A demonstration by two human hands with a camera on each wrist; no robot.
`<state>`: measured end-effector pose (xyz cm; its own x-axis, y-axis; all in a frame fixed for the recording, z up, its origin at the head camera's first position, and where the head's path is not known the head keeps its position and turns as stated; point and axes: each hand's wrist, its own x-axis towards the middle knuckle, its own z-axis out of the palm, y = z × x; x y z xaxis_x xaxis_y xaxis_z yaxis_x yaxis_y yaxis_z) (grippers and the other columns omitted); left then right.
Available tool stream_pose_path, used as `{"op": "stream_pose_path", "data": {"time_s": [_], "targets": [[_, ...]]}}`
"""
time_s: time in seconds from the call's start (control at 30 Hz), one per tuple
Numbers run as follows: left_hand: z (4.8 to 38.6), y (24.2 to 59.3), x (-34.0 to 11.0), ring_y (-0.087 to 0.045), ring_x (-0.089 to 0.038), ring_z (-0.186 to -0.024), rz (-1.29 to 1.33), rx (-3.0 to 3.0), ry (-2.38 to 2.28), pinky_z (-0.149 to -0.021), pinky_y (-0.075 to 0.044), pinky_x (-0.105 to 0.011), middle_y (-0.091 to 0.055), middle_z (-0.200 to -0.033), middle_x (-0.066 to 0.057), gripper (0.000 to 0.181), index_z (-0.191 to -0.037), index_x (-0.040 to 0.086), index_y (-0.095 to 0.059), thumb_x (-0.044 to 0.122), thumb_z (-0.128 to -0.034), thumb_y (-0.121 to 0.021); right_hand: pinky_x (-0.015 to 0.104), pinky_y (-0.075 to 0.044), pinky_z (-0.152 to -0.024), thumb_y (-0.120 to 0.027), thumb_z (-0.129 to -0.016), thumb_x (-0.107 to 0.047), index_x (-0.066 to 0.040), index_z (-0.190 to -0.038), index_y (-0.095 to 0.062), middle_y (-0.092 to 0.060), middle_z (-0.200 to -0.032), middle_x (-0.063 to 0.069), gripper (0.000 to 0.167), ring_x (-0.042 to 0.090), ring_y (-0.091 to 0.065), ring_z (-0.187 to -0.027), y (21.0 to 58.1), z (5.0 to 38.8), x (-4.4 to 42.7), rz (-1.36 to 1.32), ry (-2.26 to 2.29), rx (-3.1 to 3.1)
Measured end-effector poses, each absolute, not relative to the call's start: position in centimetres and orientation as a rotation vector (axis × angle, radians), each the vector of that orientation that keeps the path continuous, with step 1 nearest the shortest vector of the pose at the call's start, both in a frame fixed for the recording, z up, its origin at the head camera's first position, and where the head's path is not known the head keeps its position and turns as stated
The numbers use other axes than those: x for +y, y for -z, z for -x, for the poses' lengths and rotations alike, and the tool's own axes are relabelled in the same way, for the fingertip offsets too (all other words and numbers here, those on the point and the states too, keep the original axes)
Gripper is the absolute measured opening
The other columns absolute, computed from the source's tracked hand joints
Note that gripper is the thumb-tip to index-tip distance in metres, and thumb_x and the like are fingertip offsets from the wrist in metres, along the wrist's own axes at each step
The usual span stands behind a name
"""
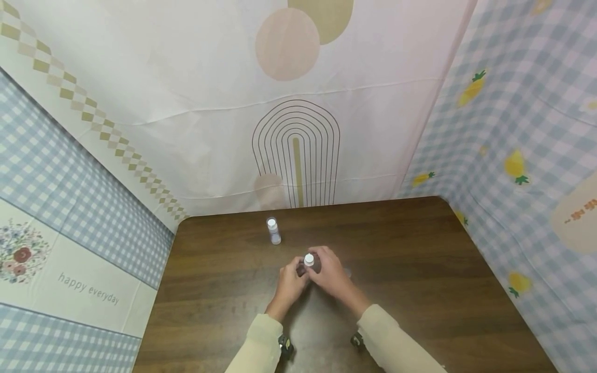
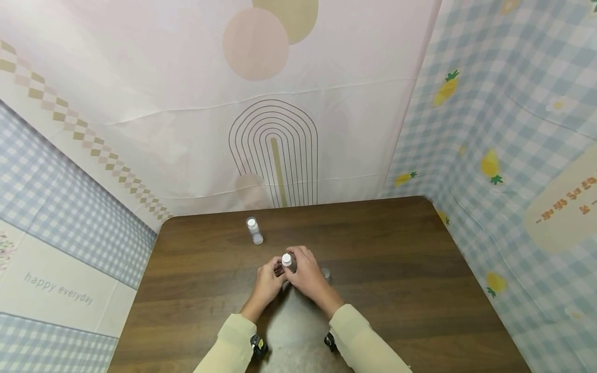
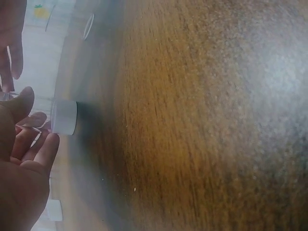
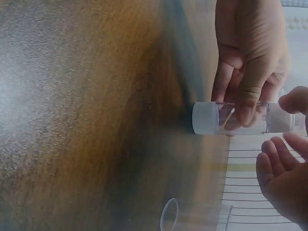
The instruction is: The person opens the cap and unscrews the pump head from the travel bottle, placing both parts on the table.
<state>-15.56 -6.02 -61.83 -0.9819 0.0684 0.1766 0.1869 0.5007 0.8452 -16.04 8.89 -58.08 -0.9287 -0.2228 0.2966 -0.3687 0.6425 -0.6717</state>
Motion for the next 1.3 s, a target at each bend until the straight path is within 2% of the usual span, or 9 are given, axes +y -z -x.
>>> {"op": "stream_pose_path", "data": {"time_s": [0.1,0.3,0.5,0.63,0.8,0.9,1.0,1.2,1.3], "targets": [[15.6,61.87,-6.04,-0.077,-0.027,-0.096,0.223,-2.617,1.479,-0.086,-0.063,-0.039,-0.079,-0.102,-0.017,0.025,-0.11,0.001,-0.071,0.0,-0.0856,-0.078,0.046,-0.056,-0.096,-0.086,-0.08,-0.015,0.0,-0.12,-0.063,-0.064,-0.114,0.014,0.048,0.029,-0.065,-0.106,57.94,15.93,8.72,-0.419,-1.201,-2.693],[15.59,61.89,-5.93,-0.077,-0.025,-0.095,0.228,-2.614,1.433,-0.086,-0.063,-0.04,-0.079,-0.101,-0.014,0.026,-0.109,0.002,-0.072,0.002,-0.0844,-0.08,0.037,-0.058,-0.082,-0.091,-0.078,-0.022,-0.003,-0.106,-0.064,-0.061,-0.101,0.008,0.044,0.02,-0.062,-0.091,57.87,16.01,8.21,-0.339,-1.17,-2.715],[15.5,61.89,-5.76,-0.077,-0.027,-0.097,0.236,-2.595,1.455,-0.087,-0.063,-0.041,-0.079,-0.102,-0.015,0.027,-0.109,0.002,-0.072,-0.001,-0.0836,-0.08,0.036,-0.059,-0.079,-0.09,-0.077,-0.015,-0.002,-0.102,-0.063,-0.061,-0.096,0.008,0.038,0.021,-0.063,-0.087,58.15,16.16,8.09,-0.369,-1.111,-2.694],[15.48,61.93,-5.77,-0.077,-0.028,-0.097,0.228,-2.592,1.478,-0.088,-0.063,-0.04,-0.079,-0.102,-0.016,0.027,-0.109,0.001,-0.071,-0.004,-0.0833,-0.079,0.038,-0.06,-0.081,-0.086,-0.079,-0.011,-0.002,-0.107,-0.065,-0.064,-0.099,0.009,0.036,0.023,-0.066,-0.09,58.32,16.24,8.14,-0.411,-1.091,-2.682],[15.56,62.02,-5.77,-0.077,-0.029,-0.096,0.22,-2.589,1.514,-0.086,-0.064,-0.037,-0.078,-0.103,-0.019,0.025,-0.108,-0.001,-0.07,-0.004,-0.0844,-0.077,0.045,-0.057,-0.092,-0.083,-0.081,-0.009,-0.001,-0.12,-0.065,-0.07,-0.111,0.013,0.043,0.028,-0.066,-0.103,58.3,16.33,8.33,-0.479,-1.075,-2.691],[15.5,62.04,-5.73,-0.077,-0.029,-0.096,0.212,-2.585,1.534,-0.086,-0.064,-0.036,-0.078,-0.103,-0.02,0.024,-0.108,-0.001,-0.07,-0.003,-0.0848,-0.077,0.049,-0.054,-0.097,-0.081,-0.081,-0.008,-0.001,-0.125,-0.063,-0.069,-0.119,0.015,0.048,0.031,-0.064,-0.11,58.16,16.22,8.43,-0.501,-1.087,-2.702],[15.38,62.05,-5.76,-0.077,-0.029,-0.096,0.213,-2.59,1.529,-0.086,-0.064,-0.037,-0.078,-0.103,-0.019,0.024,-0.107,-0.001,-0.069,-0.003,-0.0839,-0.078,0.049,-0.053,-0.098,-0.081,-0.08,-0.007,0.001,-0.127,-0.061,-0.065,-0.119,0.016,0.052,0.032,-0.061,-0.111,58.09,16.03,8.36,-0.475,-1.116,-2.714],[15.38,62.17,-5.82,-0.077,-0.025,-0.095,0.209,-2.616,1.429,-0.086,-0.063,-0.041,-0.08,-0.099,-0.014,0.026,-0.108,0.002,-0.071,-0.003,-0.0828,-0.078,0.042,-0.054,-0.087,-0.088,-0.077,-0.019,0.0,-0.11,-0.059,-0.059,-0.105,0.012,0.048,0.025,-0.056,-0.098,58.1,15.85,8.05,-0.348,-1.102,-2.722],[15.44,62.15,-5.83,-0.076,-0.025,-0.095,0.207,-2.62,1.413,-0.086,-0.062,-0.042,-0.08,-0.099,-0.014,0.027,-0.108,0.002,-0.071,-0.002,-0.0831,-0.078,0.04,-0.055,-0.083,-0.09,-0.077,-0.02,-0.001,-0.103,-0.059,-0.059,-0.1,0.011,0.045,0.023,-0.058,-0.093,58.07,15.8,7.89,-0.327,-1.082,-2.71]]}}
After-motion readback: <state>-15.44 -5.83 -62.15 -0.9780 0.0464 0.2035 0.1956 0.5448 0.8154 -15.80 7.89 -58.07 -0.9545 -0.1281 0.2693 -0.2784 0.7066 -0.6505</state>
